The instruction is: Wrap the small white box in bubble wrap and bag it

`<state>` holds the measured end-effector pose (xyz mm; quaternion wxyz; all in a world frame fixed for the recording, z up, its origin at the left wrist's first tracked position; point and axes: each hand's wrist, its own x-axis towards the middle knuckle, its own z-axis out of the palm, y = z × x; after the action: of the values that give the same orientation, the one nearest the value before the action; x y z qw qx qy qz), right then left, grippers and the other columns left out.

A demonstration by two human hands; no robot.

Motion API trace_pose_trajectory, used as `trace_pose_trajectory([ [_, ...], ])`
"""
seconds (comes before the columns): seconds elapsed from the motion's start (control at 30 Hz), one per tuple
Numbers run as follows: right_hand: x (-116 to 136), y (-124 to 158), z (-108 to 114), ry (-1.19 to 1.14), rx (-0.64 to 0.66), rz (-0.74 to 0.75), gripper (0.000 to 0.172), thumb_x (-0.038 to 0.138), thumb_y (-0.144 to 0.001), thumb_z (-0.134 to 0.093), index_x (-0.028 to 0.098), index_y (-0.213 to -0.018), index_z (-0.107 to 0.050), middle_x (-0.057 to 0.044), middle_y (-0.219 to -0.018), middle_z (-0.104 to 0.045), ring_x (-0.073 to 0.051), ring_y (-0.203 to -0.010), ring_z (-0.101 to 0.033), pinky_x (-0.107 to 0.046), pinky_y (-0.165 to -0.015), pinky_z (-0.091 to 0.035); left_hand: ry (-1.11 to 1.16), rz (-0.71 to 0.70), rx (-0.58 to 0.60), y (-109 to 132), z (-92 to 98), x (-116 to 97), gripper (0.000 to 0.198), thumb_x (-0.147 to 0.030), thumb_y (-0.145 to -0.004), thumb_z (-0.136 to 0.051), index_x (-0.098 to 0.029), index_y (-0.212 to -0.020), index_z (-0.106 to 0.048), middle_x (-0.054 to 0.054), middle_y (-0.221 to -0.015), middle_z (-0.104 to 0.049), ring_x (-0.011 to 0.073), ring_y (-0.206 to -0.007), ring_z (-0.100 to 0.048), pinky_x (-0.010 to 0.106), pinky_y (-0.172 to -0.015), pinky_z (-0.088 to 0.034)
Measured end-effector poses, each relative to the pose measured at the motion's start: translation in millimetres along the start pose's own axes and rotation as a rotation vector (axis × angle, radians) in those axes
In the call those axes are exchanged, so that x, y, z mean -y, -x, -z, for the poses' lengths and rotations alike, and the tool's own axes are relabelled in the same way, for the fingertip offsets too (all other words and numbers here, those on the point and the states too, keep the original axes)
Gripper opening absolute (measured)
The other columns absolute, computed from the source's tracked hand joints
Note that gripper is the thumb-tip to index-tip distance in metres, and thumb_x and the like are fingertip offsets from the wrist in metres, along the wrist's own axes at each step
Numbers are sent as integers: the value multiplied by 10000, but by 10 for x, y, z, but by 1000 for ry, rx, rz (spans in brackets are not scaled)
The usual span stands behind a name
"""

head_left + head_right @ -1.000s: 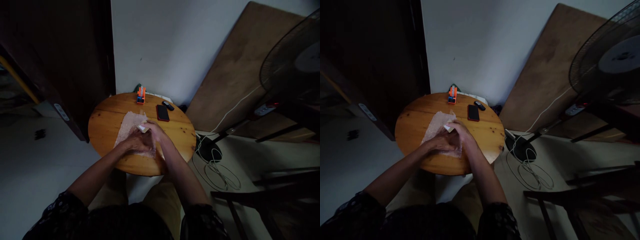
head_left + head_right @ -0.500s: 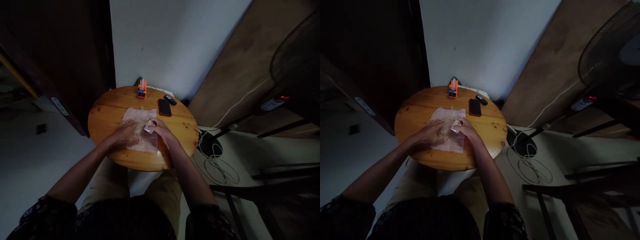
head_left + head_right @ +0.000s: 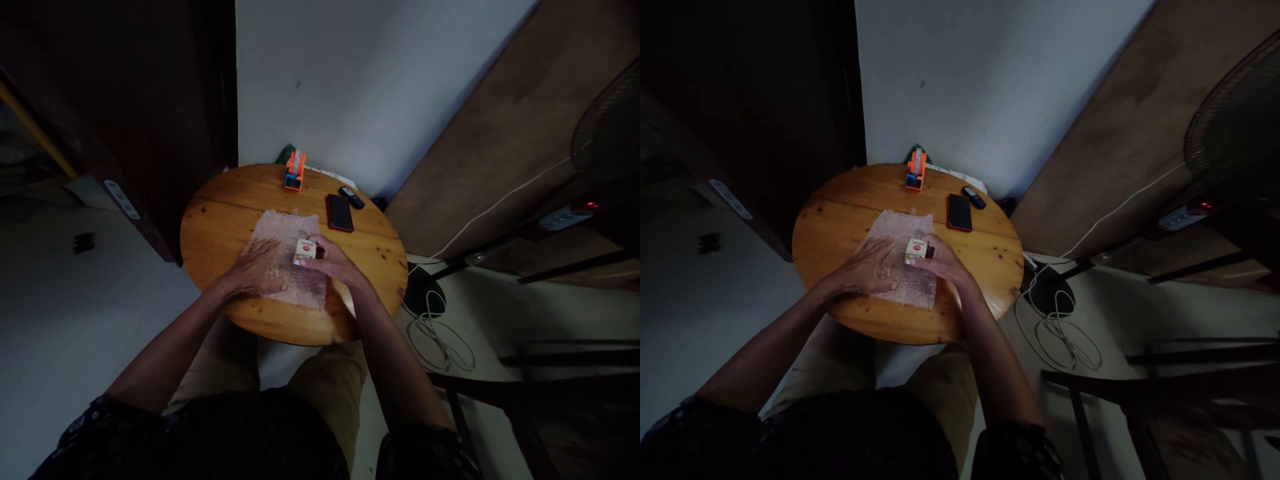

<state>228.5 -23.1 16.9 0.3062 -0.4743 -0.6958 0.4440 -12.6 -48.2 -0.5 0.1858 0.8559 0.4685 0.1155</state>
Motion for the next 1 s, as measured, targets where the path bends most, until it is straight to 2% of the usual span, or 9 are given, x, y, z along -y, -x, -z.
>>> trace_pose_trajectory([
  [0.07, 51, -66, -85, 3, -12, 53, 511, 419, -690, -790, 222, -1120, -597, -28, -1038, -672, -217, -953, -648, -388, -874, -527, 11, 10, -22, 3, 6, -24, 1032, -578, -739, -673, -162, -1570, -223, 176, -1625, -338, 359, -1530, -249, 541, -1267, -130],
  [0.17, 50, -138, -202, 164, 5, 124, 502, 436, -697, -792, 199, -1106, -621, -46, -1041, -665, -235, -981, -627, -400, -898, -506, 32, 20, -55, 5, 1, -39, 1057, -553, -720, -687, -169, -1575, -200, 172, -1617, -352, 346, -1517, -286, 517, -1268, -154],
  [0.3, -40, -128, -213, 332, 18, 148, 571, 376, -707, -786, 173, -1207, -599, -86, -1128, -652, -263, -1044, -606, -433, -953, -473, 48, 12, -66, 18, -5, -31, 1063, -546, -716, -687, -163, -1577, -196, 168, -1622, -343, 349, -1526, -265, 502, -1275, -142],
  [0.37, -75, -99, -178, 348, 23, 156, 575, 354, -719, -773, 179, -1234, -586, -93, -1166, -647, -270, -1070, -600, -438, -966, -468, 49, 1, -67, 26, -2, -27, 1061, -547, -719, -687, -147, -1574, -203, 175, -1622, -342, 349, -1527, -260, 497, -1276, -142],
  [0.6, -97, -52, -154, 343, -2, 151, 482, 353, -738, -767, 205, -1169, -612, -60, -1111, -669, -257, -1022, -616, -414, -933, -485, 31, -16, -78, 25, -12, -10, 1020, -541, -739, -672, -154, -1568, -221, 168, -1608, -368, 334, -1513, -292, 493, -1272, -150],
  [1.0, -169, -48, -209, 354, -48, 204, 493, 330, -726, -761, 183, -1168, -600, -83, -1161, -645, -253, -1074, -597, -411, -975, -461, 12, 4, -45, 14, -20, 11, 1054, -543, -723, -706, -144, -1573, -226, 181, -1631, -323, 330, -1526, -265, 498, -1272, -143],
])
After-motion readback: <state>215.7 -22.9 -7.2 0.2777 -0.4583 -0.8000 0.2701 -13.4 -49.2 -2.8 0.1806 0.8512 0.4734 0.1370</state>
